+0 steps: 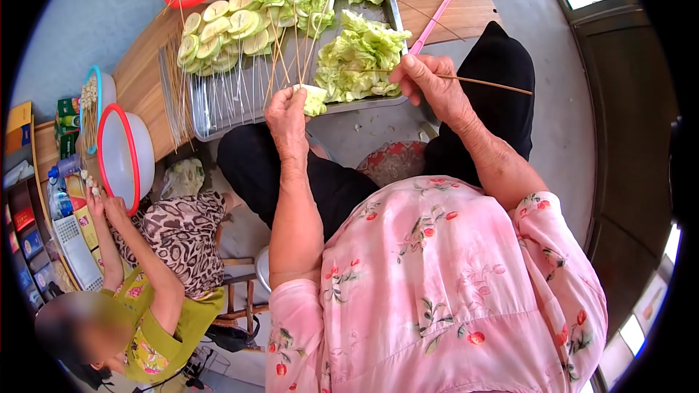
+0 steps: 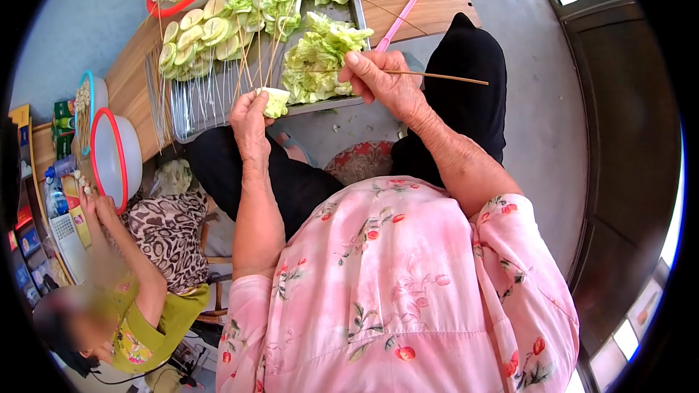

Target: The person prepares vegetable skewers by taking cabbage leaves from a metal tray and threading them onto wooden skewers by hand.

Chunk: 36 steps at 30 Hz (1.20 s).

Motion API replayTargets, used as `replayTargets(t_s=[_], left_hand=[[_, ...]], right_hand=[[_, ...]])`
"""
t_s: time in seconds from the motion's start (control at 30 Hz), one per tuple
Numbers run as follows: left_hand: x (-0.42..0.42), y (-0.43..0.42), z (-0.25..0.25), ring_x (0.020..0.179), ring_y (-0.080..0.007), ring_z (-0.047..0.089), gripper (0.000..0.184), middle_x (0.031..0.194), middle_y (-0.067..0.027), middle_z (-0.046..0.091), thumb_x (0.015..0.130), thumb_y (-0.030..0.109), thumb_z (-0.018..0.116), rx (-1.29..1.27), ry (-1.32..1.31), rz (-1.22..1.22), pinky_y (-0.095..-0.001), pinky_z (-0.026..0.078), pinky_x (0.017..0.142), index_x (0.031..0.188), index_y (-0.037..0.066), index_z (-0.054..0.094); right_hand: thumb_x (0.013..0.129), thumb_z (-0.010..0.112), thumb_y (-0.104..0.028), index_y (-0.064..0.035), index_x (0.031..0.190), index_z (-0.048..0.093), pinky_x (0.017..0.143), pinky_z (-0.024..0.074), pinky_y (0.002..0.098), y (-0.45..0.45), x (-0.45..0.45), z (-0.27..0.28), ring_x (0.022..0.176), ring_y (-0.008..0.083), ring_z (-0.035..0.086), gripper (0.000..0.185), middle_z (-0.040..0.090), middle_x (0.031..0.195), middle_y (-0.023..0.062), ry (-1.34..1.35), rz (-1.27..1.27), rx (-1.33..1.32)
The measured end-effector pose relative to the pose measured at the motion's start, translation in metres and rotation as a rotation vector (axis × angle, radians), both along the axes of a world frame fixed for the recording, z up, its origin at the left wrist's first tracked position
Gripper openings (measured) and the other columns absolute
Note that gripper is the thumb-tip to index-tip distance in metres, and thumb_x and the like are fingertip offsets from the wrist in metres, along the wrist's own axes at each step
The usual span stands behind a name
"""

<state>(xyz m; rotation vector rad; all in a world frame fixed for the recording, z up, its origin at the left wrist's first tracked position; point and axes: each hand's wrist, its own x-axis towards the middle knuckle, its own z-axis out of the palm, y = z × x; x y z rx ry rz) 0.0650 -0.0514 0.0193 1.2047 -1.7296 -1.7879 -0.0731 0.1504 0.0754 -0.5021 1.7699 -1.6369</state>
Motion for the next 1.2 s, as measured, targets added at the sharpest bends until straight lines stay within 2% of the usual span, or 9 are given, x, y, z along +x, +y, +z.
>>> replayTargets(t_s=[0.27,0.47,0.6,0.67,0.83,1.07,1.17,1.2], left_hand=[[0.008,-0.002,0.0,0.062,-0.01,0.06,0.017,0.078,-0.0042,0.063,0.084,0.018,0.059,0.346,0.103,0.009,-0.0203,0.046,0.051,0.093,0.003,0.06],[0.017,-0.003,0.004,0.064,-0.0118,0.06,0.016,0.079,-0.0048,0.062,0.084,0.016,0.06,0.282,0.129,0.161,-0.0221,0.048,0.055,0.094,0.003,0.059],[0.017,-0.004,0.004,0.066,-0.011,0.059,0.014,0.079,-0.0051,0.061,0.084,0.011,0.058,0.265,0.154,0.233,-0.021,0.047,0.052,0.093,0.0,0.06],[0.018,-0.006,0.003,0.068,-0.0116,0.06,0.015,0.082,-0.0062,0.061,0.085,0.01,0.058,0.269,0.166,0.287,-0.0223,0.049,0.055,0.093,-0.002,0.059],[0.016,-0.003,0.006,0.07,-0.0131,0.06,0.016,0.084,-0.0074,0.061,0.084,0.009,0.058,0.275,0.17,0.299,-0.0244,0.051,0.059,0.094,-0.003,0.058],[0.017,-0.004,0.002,0.069,-0.0132,0.06,0.016,0.082,-0.0072,0.061,0.084,0.009,0.059,0.271,0.139,0.284,-0.0242,0.051,0.056,0.093,-0.003,0.058],[0.018,-0.005,0.001,0.067,-0.0121,0.06,0.015,0.079,-0.006,0.061,0.084,0.01,0.059,0.269,0.151,0.274,-0.0231,0.049,0.055,0.091,-0.002,0.059],[0.019,-0.004,0.001,0.067,-0.0121,0.06,0.015,0.079,-0.006,0.061,0.084,0.01,0.059,0.268,0.153,0.274,-0.0231,0.049,0.055,0.091,-0.002,0.059]], right_hand=[[0.09,0.049,-0.044,-0.0013,0.076,0.065,0.045,0.0382,0.0213,-0.006,0.003,-0.009,0.047,0.0072,0.046,0.048,0.052,0.055,0.0012,-0.055,0.15,0.102],[0.09,0.052,-0.042,-0.0022,0.073,0.063,0.041,0.0357,0.0206,-0.018,0.011,-0.015,0.043,0.0058,0.042,0.044,0.048,0.051,-0.001,-0.088,0.096,0.151],[0.09,0.053,-0.04,-0.0026,0.073,0.063,0.04,0.0352,0.0206,-0.02,0.012,-0.017,0.042,0.006,0.042,0.043,0.049,0.051,-0.0011,-0.083,0.097,0.152],[0.09,0.051,-0.042,-0.003,0.073,0.064,0.042,0.0365,0.0198,-0.017,0.007,-0.018,0.045,0.0066,0.044,0.044,0.051,0.054,-0.0001,-0.181,0.018,0.085],[0.09,0.052,-0.041,-0.0033,0.073,0.064,0.042,0.0363,0.0198,-0.022,0.009,-0.029,0.044,0.0068,0.044,0.043,0.052,0.054,0.0,-0.202,0.016,0.057],[0.089,0.054,-0.039,-0.0016,0.073,0.063,0.039,0.0356,0.0215,-0.031,0.008,-0.038,0.041,0.0077,0.043,0.041,0.05,0.052,0.0005,-0.185,0.036,0.188],[0.091,0.051,-0.039,-0.0029,0.073,0.063,0.042,0.0364,0.0233,-0.028,0.005,-0.05,0.042,0.0102,0.044,0.042,0.053,0.054,0.0019,-0.319,-0.001,0.079],[0.091,0.051,-0.038,-0.0028,0.072,0.062,0.04,0.0366,0.0235,-0.027,0.004,-0.054,0.041,0.0105,0.044,0.041,0.053,0.053,0.0018,-0.454,-0.051,-0.018]])
